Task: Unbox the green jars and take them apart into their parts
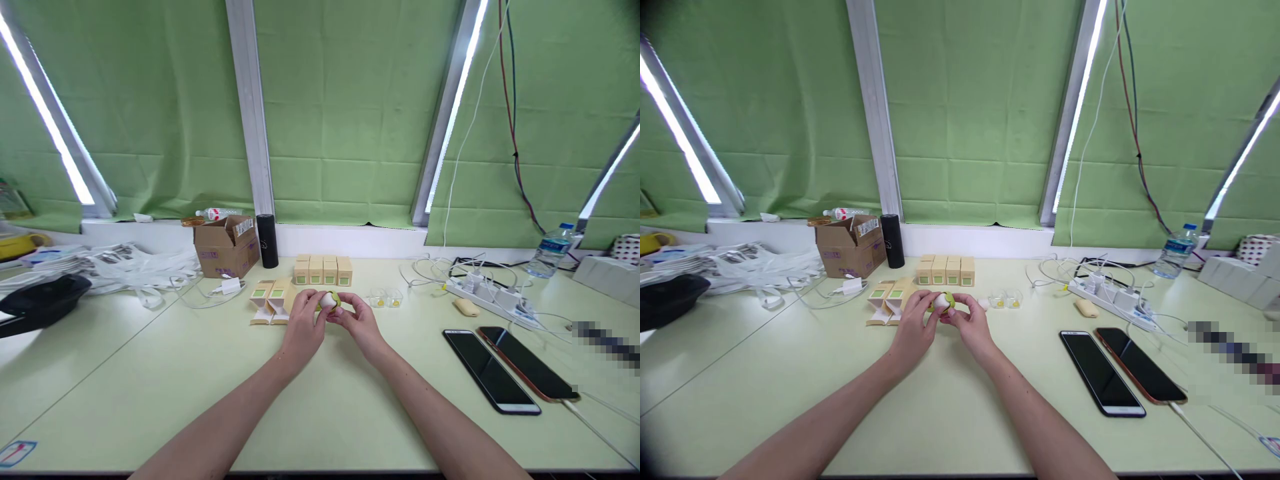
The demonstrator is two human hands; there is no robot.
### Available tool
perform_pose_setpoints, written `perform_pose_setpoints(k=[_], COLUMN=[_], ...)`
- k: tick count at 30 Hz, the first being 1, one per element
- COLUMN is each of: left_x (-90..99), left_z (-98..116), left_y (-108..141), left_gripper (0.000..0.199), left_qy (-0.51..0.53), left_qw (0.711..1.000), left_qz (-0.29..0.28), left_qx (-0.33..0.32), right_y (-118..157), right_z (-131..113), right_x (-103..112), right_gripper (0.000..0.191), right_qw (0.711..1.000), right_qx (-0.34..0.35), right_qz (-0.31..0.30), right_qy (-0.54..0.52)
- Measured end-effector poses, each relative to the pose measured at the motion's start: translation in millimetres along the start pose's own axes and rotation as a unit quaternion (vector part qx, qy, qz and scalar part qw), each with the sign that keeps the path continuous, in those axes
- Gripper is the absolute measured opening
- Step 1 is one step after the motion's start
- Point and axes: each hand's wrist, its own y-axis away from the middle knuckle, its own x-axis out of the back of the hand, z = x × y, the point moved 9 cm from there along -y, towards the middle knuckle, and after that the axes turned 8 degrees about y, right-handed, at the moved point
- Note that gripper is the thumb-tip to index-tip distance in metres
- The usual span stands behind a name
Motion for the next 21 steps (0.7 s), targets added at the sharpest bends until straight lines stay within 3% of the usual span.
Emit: perform_pose_setpoints(k=[14,21], left_x=[-4.7,-11.1], left_z=[11,18], left_y=[0,3], left_gripper=[0.028,0.027], left_qy=[-0.037,-0.081], left_qw=[0.996,0.989], left_qz=[-0.035,-0.079], left_qx=[-0.069,-0.097], right_y=[-1,0], right_z=[15,7], right_x=[4,3], right_gripper=[0.064,0.054], right_qw=[0.999,0.999], right_qx=[-0.049,0.008], right_qz=[0.016,0.015], right_qy=[-0.009,0.04])
